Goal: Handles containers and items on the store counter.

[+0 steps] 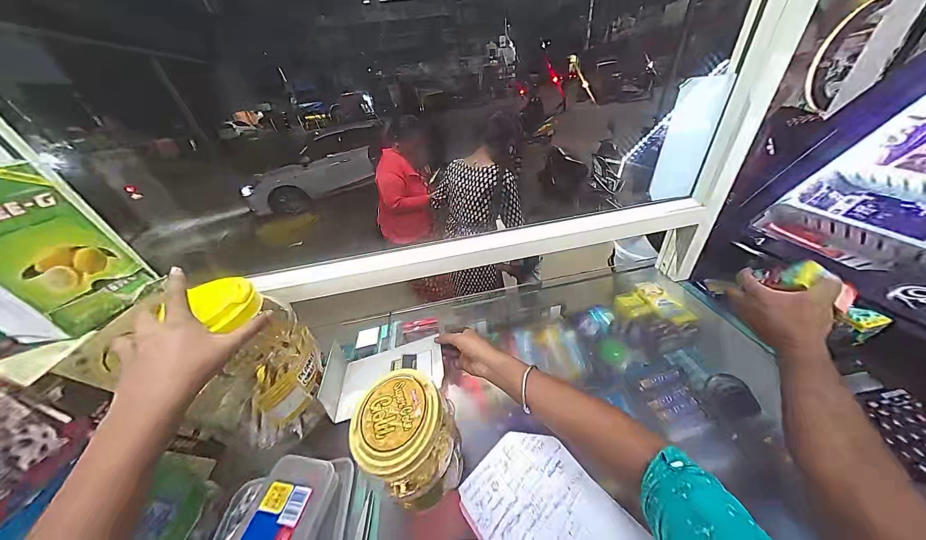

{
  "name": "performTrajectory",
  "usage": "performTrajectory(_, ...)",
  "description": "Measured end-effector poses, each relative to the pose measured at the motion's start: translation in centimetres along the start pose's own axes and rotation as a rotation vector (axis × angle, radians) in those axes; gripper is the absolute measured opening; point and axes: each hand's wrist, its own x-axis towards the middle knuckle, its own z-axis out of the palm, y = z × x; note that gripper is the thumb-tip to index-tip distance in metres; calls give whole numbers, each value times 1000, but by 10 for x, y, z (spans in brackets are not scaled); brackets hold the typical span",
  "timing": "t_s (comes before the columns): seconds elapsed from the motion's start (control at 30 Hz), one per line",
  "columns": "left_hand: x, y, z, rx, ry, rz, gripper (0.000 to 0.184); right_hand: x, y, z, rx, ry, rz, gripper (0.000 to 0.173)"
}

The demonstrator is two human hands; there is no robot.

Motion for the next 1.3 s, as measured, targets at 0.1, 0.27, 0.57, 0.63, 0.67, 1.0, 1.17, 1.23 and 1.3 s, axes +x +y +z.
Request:
performTrajectory(0.1, -1, -3, -2, -20, 16, 30, 122, 6, -2, 7, -95, -65, -77, 14)
performTrajectory(0.27, 8, -22, 6, -45, 53, 14, 117, -14, -53, 38, -560, -87, -433, 32)
performTrajectory(0.57, -2, -4, -13, -53, 226, 85, 92, -2, -102, 140, -1068, -203, -639, 28)
performTrajectory(0.63, -4, 0, -15, -44, 225, 75, 91, 6, -100, 159, -1079, -202, -591, 30)
performTrajectory(0.67, -5, 0, -13, -46, 231, 72, 91, 8, -98, 169, -1078, -196, -577, 30)
performTrajectory(1.0, -10, -24, 18, -158, 343, 90, 90, 25, -80, 228, -797, -319, -436, 31)
performTrajectory(1.17, -18, -19, 16, -144, 310, 74, 93, 9, -94, 187, -622, -574, -193, 57)
performTrajectory(1.23, -19, -17, 17, -134, 276, 61, 95, -5, -99, 153, -655, -625, -240, 56)
performTrajectory(1.3, -21, -17, 17, -148, 268, 44, 100, -21, -102, 107, -700, -722, -335, 64)
